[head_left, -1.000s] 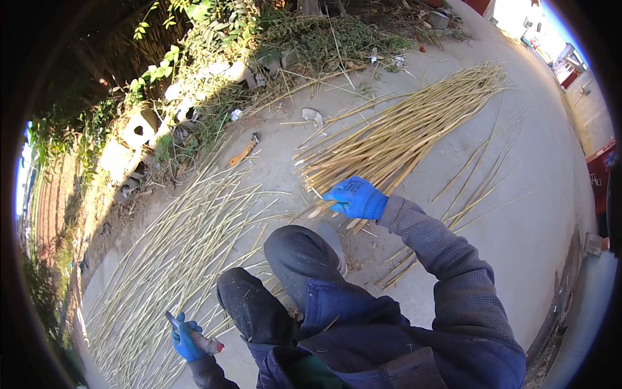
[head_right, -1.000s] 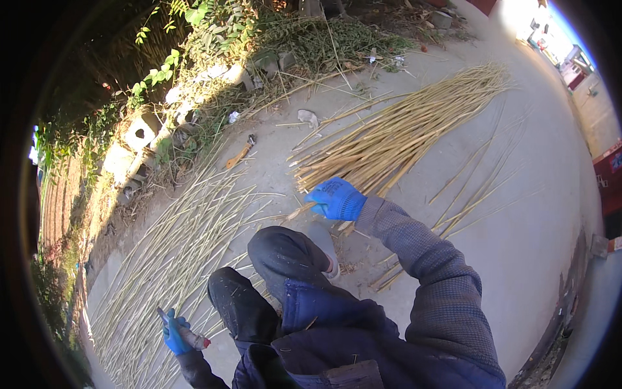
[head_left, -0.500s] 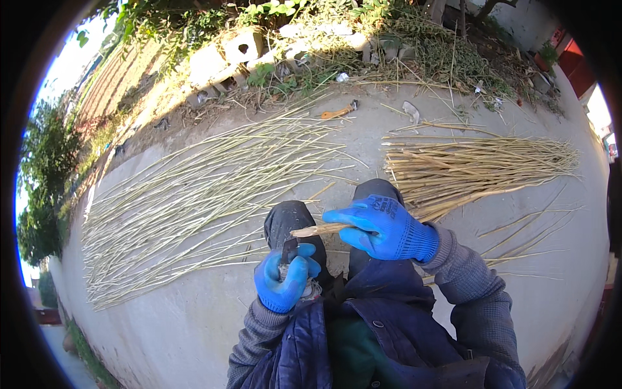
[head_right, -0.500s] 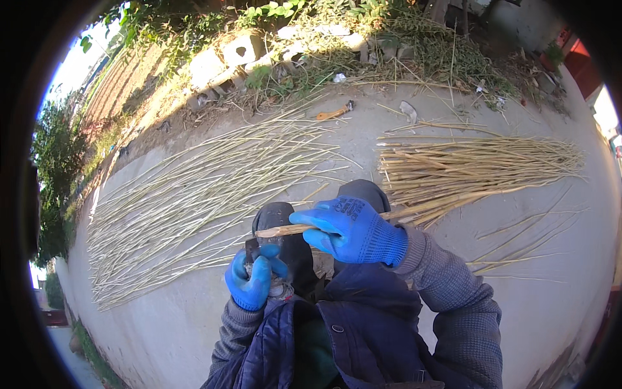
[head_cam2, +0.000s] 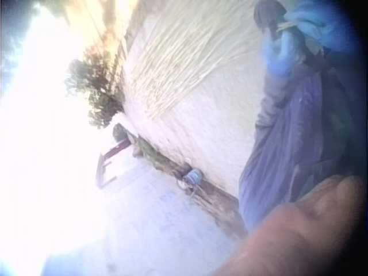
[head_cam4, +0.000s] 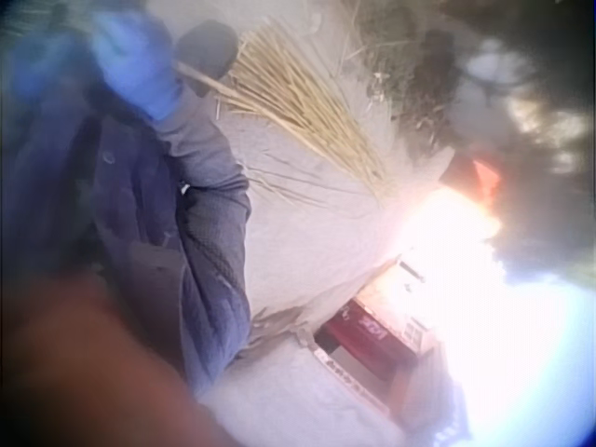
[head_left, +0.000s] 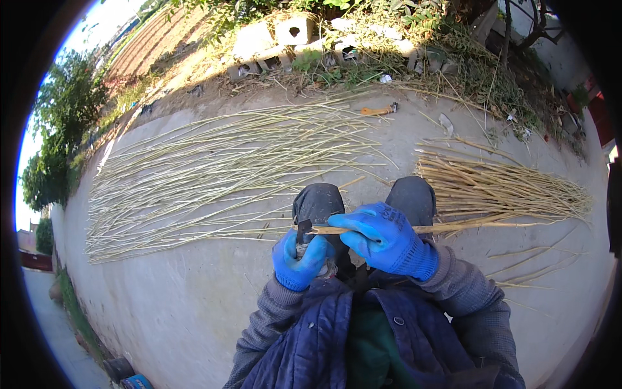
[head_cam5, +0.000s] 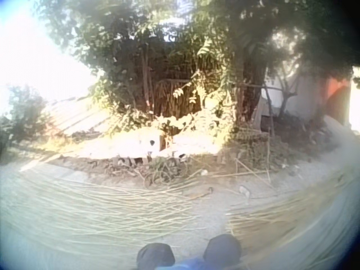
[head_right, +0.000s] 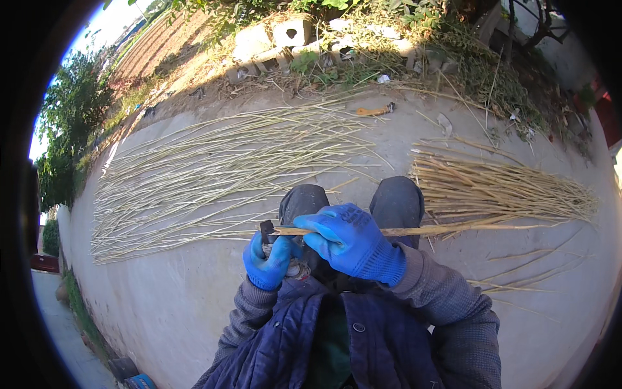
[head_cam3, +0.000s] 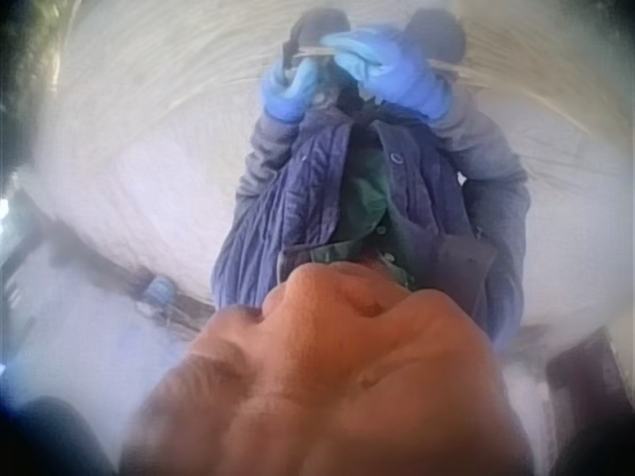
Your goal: The person sits on the ground and uses a small knife to scrape and split thin bamboo strips. They handle each strip individually, scraping along its length and occasionally splitting it into thinner pieces, then placing the processed strips into a pile on the ground.
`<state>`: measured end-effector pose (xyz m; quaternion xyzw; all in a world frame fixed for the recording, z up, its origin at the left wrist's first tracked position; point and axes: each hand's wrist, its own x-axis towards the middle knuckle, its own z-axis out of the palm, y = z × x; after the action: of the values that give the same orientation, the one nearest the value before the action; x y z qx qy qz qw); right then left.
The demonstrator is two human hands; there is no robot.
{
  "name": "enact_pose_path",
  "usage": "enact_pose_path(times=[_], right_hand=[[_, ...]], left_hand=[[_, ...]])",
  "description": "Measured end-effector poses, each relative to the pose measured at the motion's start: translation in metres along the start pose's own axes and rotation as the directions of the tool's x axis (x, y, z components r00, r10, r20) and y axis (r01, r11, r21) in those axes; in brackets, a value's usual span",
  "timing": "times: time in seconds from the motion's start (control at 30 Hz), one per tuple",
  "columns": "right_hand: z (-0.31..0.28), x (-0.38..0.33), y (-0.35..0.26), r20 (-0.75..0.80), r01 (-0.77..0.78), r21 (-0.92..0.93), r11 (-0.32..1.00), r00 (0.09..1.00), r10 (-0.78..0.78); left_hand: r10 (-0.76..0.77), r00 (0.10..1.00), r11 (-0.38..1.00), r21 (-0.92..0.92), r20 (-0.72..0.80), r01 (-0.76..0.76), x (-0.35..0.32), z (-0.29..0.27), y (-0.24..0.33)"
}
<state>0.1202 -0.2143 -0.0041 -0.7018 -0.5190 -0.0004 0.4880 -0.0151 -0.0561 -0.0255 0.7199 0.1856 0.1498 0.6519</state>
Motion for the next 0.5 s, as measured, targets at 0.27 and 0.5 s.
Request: enact_pose_path(times=[0.27, 0.5], right_hand=[[-0.008, 0.006, -0.014, 0.137, 0.087, -0.052, 0.995, 0.987, -0.079], [-0.033, 0.011, -0.001, 0.404, -0.196, 0.014, 0.981, 0.898, 0.173]], left_hand=[[0.024, 0.999, 1.000, -0.004, -0.042, -0.024, -0.006, -0.002, -0.001], [0.070, 0.982, 0.994, -0.075, -0.174, -0.084, -0.011, -0.032, 0.002]])
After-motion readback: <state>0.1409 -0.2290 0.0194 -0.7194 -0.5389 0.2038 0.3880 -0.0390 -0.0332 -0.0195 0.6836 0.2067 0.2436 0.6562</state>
